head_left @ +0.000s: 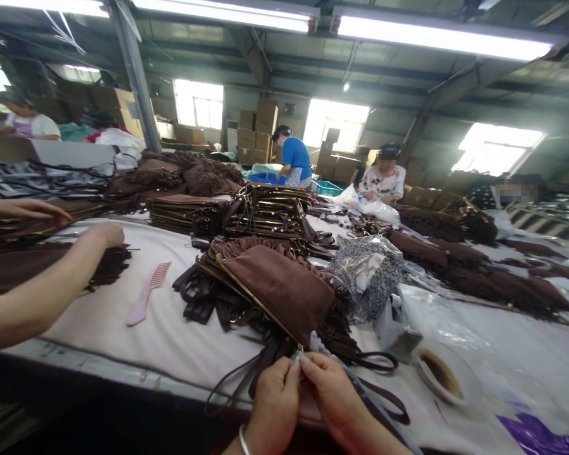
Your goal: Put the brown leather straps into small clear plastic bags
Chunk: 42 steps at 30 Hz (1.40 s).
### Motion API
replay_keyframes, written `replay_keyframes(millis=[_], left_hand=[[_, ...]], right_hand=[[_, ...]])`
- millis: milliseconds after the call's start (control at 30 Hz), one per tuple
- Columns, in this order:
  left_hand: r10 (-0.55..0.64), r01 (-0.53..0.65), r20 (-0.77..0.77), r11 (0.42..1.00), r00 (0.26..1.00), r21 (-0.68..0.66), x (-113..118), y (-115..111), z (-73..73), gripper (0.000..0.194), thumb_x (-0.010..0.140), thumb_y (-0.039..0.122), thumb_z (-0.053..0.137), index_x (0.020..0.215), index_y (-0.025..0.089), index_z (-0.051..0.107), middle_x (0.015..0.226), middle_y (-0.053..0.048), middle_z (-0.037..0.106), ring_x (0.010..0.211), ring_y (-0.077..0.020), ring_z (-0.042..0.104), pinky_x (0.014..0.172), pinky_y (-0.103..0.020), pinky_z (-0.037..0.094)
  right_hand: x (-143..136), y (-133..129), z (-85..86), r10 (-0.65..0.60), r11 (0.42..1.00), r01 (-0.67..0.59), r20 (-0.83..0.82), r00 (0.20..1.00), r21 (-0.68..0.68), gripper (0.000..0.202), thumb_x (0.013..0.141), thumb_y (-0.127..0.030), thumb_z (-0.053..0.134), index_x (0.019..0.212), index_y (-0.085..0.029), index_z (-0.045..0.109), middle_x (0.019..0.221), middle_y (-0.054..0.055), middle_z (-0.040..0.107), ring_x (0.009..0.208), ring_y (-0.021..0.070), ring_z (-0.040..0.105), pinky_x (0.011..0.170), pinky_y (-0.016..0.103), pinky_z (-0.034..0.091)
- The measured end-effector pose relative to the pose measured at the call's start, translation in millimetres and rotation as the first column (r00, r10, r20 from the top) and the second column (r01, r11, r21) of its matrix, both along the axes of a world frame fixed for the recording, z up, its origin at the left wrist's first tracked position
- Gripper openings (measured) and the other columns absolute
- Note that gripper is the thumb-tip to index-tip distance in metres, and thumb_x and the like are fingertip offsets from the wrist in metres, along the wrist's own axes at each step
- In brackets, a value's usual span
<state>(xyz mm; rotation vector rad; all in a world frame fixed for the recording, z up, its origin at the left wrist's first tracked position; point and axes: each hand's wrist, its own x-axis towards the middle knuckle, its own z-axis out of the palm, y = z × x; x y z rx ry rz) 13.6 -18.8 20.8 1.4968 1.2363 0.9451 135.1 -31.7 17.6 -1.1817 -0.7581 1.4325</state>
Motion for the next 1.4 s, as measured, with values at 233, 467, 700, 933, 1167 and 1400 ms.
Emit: replay_keyframes(millis=[233, 467, 700, 933, 1167, 1400], left_hand=[[0.009, 0.186, 0.417, 0.886, 0.909, -0.426, -1, 2, 1.7, 0.035, 0.084, 0.048, 0.053, 0.065, 0.02, 0.046, 0.051, 0.007, 0.037, 0.043, -0.0071, 0.027, 0.041, -0.021, 0.019], [0.21, 0.606, 0.807, 0.564, 0.552, -0.561, -7, 6, 4.6, 0.027, 0.078, 0.036, 0.067, 0.073, 0.02, 0.045, 0.048, 0.013, 0.026, 0.039, -0.0014, 0.007, 0.036, -0.013, 0.005], [0.389, 0.805, 0.834, 0.295, 0.391, -0.515, -14, 14, 3.2, 0.024, 0.089, 0.03, 0.054, 0.072, 0.015, 0.048, 0.047, 0.014, 0.019, 0.032, 0.0001, 0.011, 0.033, -0.011, 0.007], [0.31, 0.753, 0.854, 0.409, 0.417, -0.516, -10, 10, 8.6, 0.025, 0.083, 0.033, 0.062, 0.071, 0.017, 0.046, 0.047, 0.014, 0.022, 0.034, 0.0005, 0.009, 0.033, -0.011, 0.007], [-0.157, 0.337, 0.432, 0.861, 0.888, -0.381, -16, 2, 12.4, 0.034, 0.077, 0.052, 0.063, 0.076, 0.018, 0.058, 0.056, 0.003, 0.056, 0.043, -0.0094, 0.048, 0.04, -0.02, 0.035], [0.046, 0.16, 0.464, 0.906, 0.884, -0.393, -30, 47, 50.0, 0.038, 0.075, 0.044, 0.071, 0.097, 0.014, 0.064, 0.097, -0.009, 0.07, 0.089, -0.0184, 0.066, 0.072, -0.025, 0.052]], right_hand=[[-10, 0, 0.3, 0.01, 0.996, -0.041, -0.372, 0.928, -0.076, 0.025, 0.071, -0.032, 0.079, 0.085, -0.012, 0.073, 0.069, 0.003, 0.066, 0.063, 0.0138, 0.057, 0.063, 0.026, 0.043], [-17, 1, 3.7, -0.074, 0.986, -0.016, -0.531, 0.844, -0.164, 0.029, 0.066, -0.03, 0.081, 0.089, -0.013, 0.074, 0.083, 0.006, 0.072, 0.08, 0.0151, 0.062, 0.079, 0.027, 0.047], [-22, 6, 9.0, -0.052, 0.985, -0.067, -0.65, 0.758, -0.158, 0.017, 0.062, -0.027, 0.082, 0.075, -0.019, 0.074, 0.097, 0.005, 0.074, 0.099, 0.0209, 0.063, 0.091, 0.031, 0.045], [-22, 12, 8.1, -0.005, 0.992, -0.074, -0.607, 0.795, -0.105, 0.018, 0.061, -0.03, 0.082, 0.07, -0.019, 0.072, 0.093, 0.007, 0.073, 0.108, 0.0239, 0.059, 0.096, 0.034, 0.042], [-4, -16, 9.3, 0.275, 0.951, -0.305, -0.608, 0.745, 0.056, 0.051, 0.078, -0.058, 0.064, 0.112, -0.021, 0.067, 0.085, 0.005, 0.071, 0.086, 0.021, 0.064, 0.089, 0.039, 0.045], [43, -64, -23.0, 0.257, 0.943, -0.325, -0.457, 0.852, -0.076, 0.039, 0.071, -0.041, 0.079, 0.101, -0.017, 0.072, 0.108, 0.013, 0.071, 0.084, 0.0181, 0.068, 0.071, 0.026, 0.047]])
